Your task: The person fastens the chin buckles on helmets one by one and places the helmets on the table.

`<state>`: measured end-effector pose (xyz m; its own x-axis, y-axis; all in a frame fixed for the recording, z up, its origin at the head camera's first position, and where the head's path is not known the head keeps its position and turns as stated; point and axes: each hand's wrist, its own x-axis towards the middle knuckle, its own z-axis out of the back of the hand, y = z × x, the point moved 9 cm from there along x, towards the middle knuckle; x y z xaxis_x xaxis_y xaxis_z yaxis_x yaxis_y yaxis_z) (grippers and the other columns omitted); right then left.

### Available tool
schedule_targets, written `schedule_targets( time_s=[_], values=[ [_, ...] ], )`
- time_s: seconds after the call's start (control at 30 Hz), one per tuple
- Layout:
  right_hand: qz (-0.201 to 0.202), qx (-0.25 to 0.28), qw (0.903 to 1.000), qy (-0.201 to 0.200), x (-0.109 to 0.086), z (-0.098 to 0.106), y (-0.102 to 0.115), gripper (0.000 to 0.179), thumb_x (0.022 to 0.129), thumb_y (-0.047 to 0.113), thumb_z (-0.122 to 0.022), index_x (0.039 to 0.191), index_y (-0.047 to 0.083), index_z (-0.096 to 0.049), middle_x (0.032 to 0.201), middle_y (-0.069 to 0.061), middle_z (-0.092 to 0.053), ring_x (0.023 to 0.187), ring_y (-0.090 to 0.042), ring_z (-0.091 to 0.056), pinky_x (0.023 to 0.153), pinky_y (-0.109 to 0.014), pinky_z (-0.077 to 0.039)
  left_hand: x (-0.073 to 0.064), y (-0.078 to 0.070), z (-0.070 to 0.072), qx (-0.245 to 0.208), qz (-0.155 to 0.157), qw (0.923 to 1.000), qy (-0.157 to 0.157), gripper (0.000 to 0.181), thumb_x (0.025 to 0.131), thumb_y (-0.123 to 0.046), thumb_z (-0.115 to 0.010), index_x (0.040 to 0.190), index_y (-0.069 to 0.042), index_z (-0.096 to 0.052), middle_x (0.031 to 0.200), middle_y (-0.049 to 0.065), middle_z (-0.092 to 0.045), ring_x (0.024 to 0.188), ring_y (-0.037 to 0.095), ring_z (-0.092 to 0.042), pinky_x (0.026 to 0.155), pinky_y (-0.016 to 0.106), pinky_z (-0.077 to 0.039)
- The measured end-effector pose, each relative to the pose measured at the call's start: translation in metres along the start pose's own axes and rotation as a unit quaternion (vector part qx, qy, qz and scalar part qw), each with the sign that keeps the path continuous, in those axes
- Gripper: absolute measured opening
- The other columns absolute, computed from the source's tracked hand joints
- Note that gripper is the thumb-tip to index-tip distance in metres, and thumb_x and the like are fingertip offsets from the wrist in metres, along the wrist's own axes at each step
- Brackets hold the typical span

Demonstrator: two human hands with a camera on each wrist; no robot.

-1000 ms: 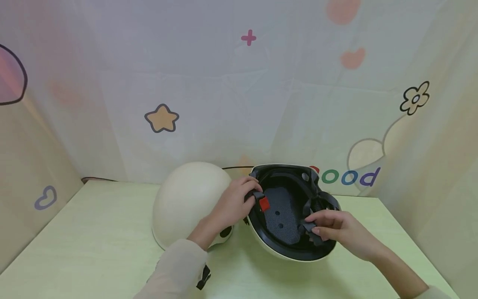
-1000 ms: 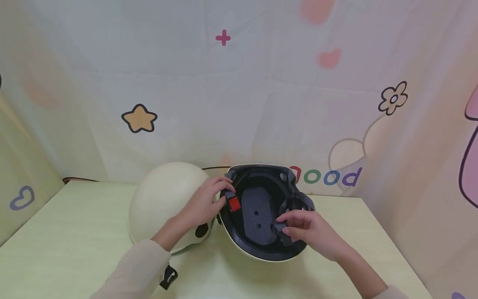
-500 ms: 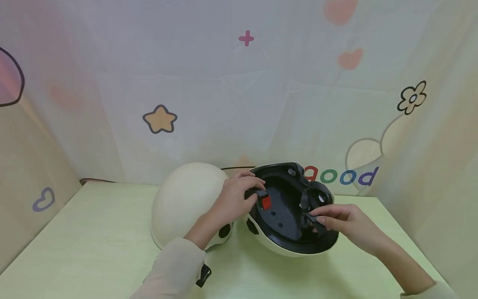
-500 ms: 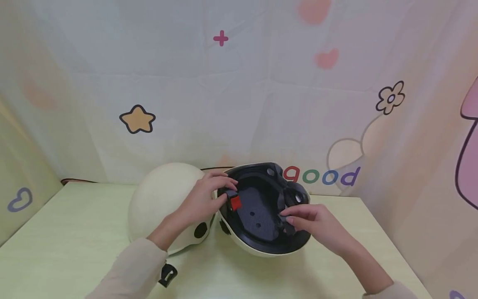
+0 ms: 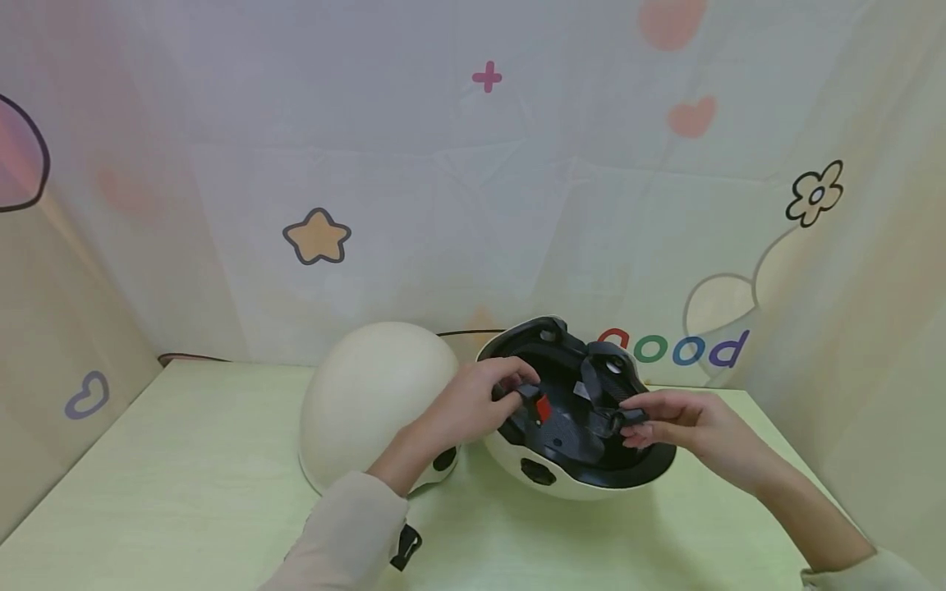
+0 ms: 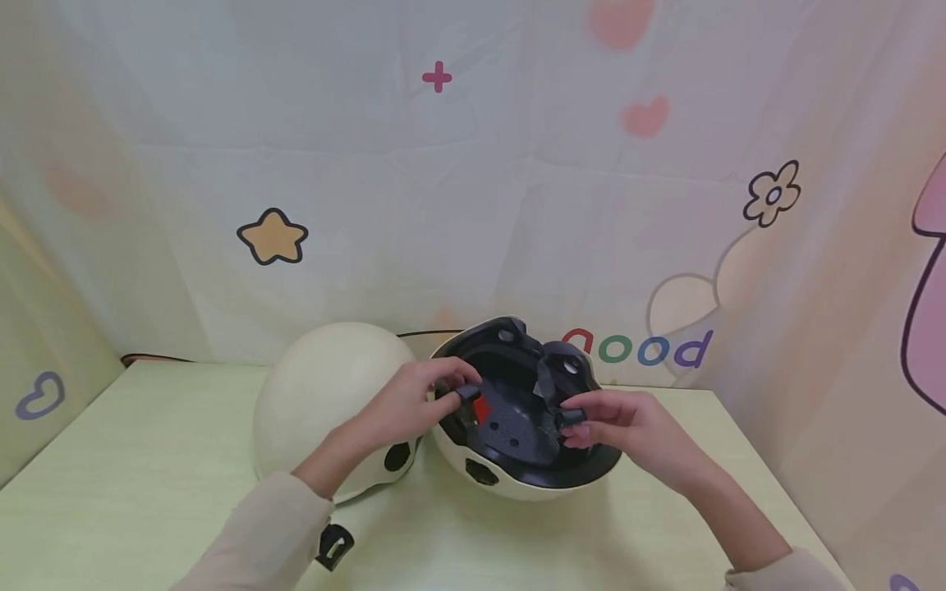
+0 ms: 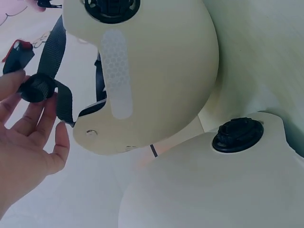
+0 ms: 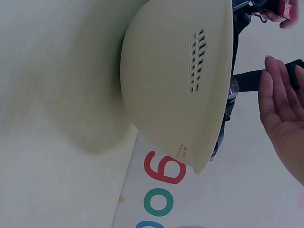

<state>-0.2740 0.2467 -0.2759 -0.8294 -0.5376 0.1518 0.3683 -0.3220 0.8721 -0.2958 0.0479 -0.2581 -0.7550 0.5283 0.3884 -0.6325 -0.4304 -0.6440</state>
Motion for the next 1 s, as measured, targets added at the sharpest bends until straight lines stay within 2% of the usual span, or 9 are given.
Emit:
schedule_targets(
  time_s=[0.17,0.27,0.33,0.43,0.57,0.73,0.9,1.0],
  values=[
    [-0.023,-0.065,0.9960,-0.057,0.001,0.008,0.002,0.027,0.089,0.009,-0.058,0.112,-0.005,-0.059,0.094,-0.013,-0.064,0.080,-0.021,-0.064,0.075,-0.028,-0.051,0.000,0.000,-0.002,-0.018,-0.012,0.9997,0.013,0.021,0.085,-0.012,-0.064,0.105,-0.010,-0.061,0.086,0.002,-0.059,0.077,0.014,-0.054,0.069,0.027,-0.044],
    [-0.016,-0.089,0.9931,-0.075,0.002,0.010,0.004,0.023,0.087,0.009,-0.061,0.107,-0.001,-0.063,0.099,-0.009,-0.059,0.085,-0.016,-0.059,0.074,-0.027,-0.050,-0.001,0.003,-0.003,-0.026,-0.005,0.9995,0.015,0.023,0.085,-0.018,-0.065,0.106,-0.011,-0.061,0.089,0.001,-0.057,0.080,0.014,-0.051,0.071,0.028,-0.043],
    [-0.006,-0.095,0.9927,-0.074,0.004,0.010,0.006,0.022,0.087,0.009,-0.061,0.106,0.000,-0.064,0.105,-0.005,-0.058,0.092,-0.011,-0.057,0.076,-0.026,-0.050,-0.002,0.006,-0.003,-0.029,0.000,0.9995,0.015,0.022,0.086,-0.020,-0.064,0.105,-0.011,-0.061,0.090,0.000,-0.056,0.082,0.015,-0.050,0.072,0.028,-0.043],
    [-0.001,-0.080,0.9951,-0.058,0.006,0.007,0.006,0.023,0.088,0.009,-0.060,0.108,-0.001,-0.063,0.112,-0.008,-0.060,0.100,-0.009,-0.056,0.080,-0.023,-0.048,-0.003,0.008,-0.002,-0.034,0.009,0.9993,0.014,0.019,0.087,-0.022,-0.063,0.102,-0.011,-0.061,0.091,-0.002,-0.056,0.084,0.014,-0.048,0.074,0.027,-0.041],
    [-0.018,-0.070,0.9964,-0.044,0.008,0.003,0.004,0.023,0.088,0.010,-0.059,0.108,-0.003,-0.061,0.102,-0.015,-0.064,0.091,-0.017,-0.061,0.078,-0.027,-0.049,-0.004,0.009,0.001,-0.040,0.009,0.9991,0.013,0.013,0.088,-0.019,-0.061,0.097,-0.009,-0.060,0.093,0.000,-0.057,0.086,0.015,-0.050,0.077,0.032,-0.043],
    [-0.025,-0.089,0.9944,-0.052,0.008,0.000,0.005,0.023,0.087,0.009,-0.061,0.105,-0.005,-0.061,0.092,-0.010,-0.061,0.082,-0.018,-0.058,0.074,-0.025,-0.049,-0.007,0.010,0.005,-0.049,0.014,0.9986,0.011,0.009,0.088,-0.010,-0.060,0.096,-0.007,-0.058,0.093,0.002,-0.058,0.084,0.017,-0.051,0.076,0.031,-0.043],
    [-0.033,-0.094,0.9935,-0.054,0.010,-0.003,0.005,0.027,0.087,0.009,-0.061,0.108,-0.008,-0.059,0.091,-0.005,-0.062,0.081,-0.015,-0.059,0.074,-0.022,-0.048,-0.009,0.010,0.005,-0.054,0.009,0.9983,0.020,0.016,0.088,-0.004,-0.058,0.104,-0.004,-0.059,0.105,0.006,-0.059,0.099,0.021,-0.053,0.087,0.035,-0.042],
    [-0.024,-0.091,0.9944,-0.048,0.013,-0.006,0.008,0.026,0.087,0.008,-0.061,0.108,-0.007,-0.059,0.090,-0.005,-0.063,0.081,-0.015,-0.059,0.073,-0.023,-0.049,-0.009,0.010,0.003,-0.058,-0.001,0.9979,0.029,0.021,0.089,-0.003,-0.056,0.109,-0.003,-0.060,0.111,0.008,-0.059,0.110,0.023,-0.050,0.092,0.039,-0.040]
  ],
)
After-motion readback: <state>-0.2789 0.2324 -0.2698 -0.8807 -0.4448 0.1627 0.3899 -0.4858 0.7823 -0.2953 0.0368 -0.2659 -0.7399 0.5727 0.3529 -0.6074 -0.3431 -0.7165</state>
